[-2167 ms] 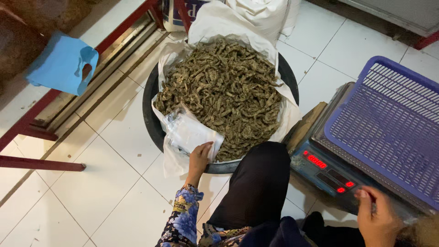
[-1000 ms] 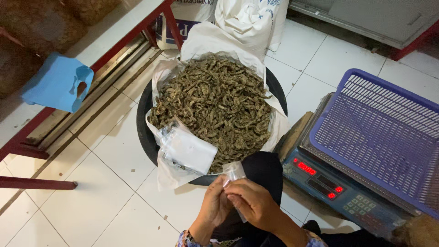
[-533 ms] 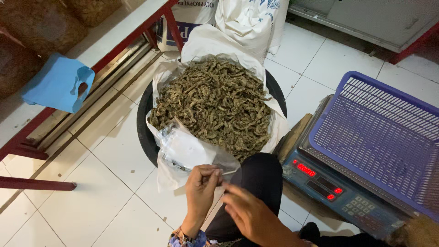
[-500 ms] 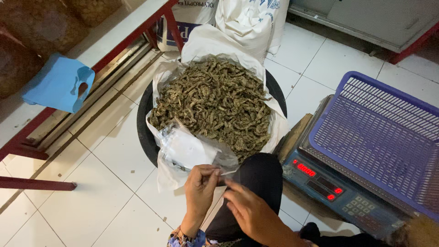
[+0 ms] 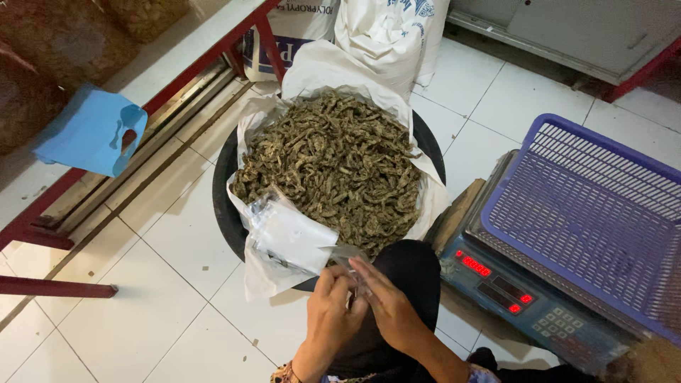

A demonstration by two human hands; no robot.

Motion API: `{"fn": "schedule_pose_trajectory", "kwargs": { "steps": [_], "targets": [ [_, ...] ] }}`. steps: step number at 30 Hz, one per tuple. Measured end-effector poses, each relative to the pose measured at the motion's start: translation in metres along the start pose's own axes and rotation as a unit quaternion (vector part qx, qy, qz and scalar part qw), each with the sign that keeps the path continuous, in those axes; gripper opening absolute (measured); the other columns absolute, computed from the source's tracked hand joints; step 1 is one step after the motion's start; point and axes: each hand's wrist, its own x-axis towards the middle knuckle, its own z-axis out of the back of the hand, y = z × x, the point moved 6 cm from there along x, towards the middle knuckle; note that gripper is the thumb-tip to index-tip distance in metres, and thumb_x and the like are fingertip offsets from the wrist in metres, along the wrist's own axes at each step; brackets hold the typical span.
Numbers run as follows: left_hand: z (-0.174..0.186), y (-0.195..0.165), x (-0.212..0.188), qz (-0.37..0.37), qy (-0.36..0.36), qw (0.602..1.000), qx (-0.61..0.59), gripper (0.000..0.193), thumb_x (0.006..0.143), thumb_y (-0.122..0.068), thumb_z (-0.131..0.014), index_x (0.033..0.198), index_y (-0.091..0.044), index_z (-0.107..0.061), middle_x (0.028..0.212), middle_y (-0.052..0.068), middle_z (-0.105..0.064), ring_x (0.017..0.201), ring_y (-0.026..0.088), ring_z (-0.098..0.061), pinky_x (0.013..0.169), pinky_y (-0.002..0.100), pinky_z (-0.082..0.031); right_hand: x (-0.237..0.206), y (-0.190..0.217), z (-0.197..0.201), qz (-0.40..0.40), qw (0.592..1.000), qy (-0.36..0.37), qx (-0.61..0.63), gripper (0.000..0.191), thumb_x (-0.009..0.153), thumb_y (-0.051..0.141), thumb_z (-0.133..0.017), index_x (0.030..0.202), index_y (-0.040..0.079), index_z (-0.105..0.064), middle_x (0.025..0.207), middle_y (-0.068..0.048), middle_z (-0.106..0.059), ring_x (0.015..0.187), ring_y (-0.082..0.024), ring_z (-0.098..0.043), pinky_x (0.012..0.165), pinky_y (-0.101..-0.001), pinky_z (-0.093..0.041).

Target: The person sits on the floor and fills a clear plastic bag with dried shrimp taken by hand from a large basin, then places the bag on a digital scale, presses buttons to weigh it, and sets filled bags aside while repeating the process.

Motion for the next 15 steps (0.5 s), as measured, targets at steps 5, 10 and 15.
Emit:
{"fn": "schedule_pose_trajectory", "kwargs": {
  "steps": [5,10,15],
  "targets": [
    [0.003,-0.008,-0.005,-0.027,0.009,0.999,0.025,0.019,0.073,-0.008,-0.077,0.088,-0.004,-0.067,0.101,0.011,-0.065,0.08,0.032,-0.067,0.065,0.04,-0.057,0.005,0.009,0.004,0.081,0.995,-0.039,-0.053,0.062,0.095,-0.003,-0.047,0.155,0.006,-0.043,0.164,-0.025,-0.037,0.152,-0.041,-0.037,0.121,-0.0437,-0.032],
    [0.001,-0.014,-0.012,-0.054,0.045,0.996,0.049,0.02,0.075,-0.011,-0.078,0.089,-0.004,-0.067,0.1,0.01,-0.065,0.083,0.032,-0.067,0.069,0.042,-0.056,0.01,0.017,0.004,0.155,0.957,-0.063,-0.238,0.065,0.09,0.004,-0.061,0.153,0.007,-0.045,0.158,-0.031,-0.036,0.146,-0.045,-0.037,0.117,-0.0467,-0.034],
    [-0.001,-0.005,-0.021,-0.015,0.063,0.997,0.037,0.017,0.078,-0.013,-0.08,0.09,-0.007,-0.07,0.099,0.009,-0.064,0.081,0.031,-0.067,0.067,0.042,-0.056,0.01,0.013,0.003,0.17,0.947,-0.057,-0.265,0.063,0.092,0.0,-0.062,0.153,0.005,-0.045,0.159,-0.029,-0.037,0.148,-0.042,-0.041,0.12,-0.046,-0.039]
  ]
}}
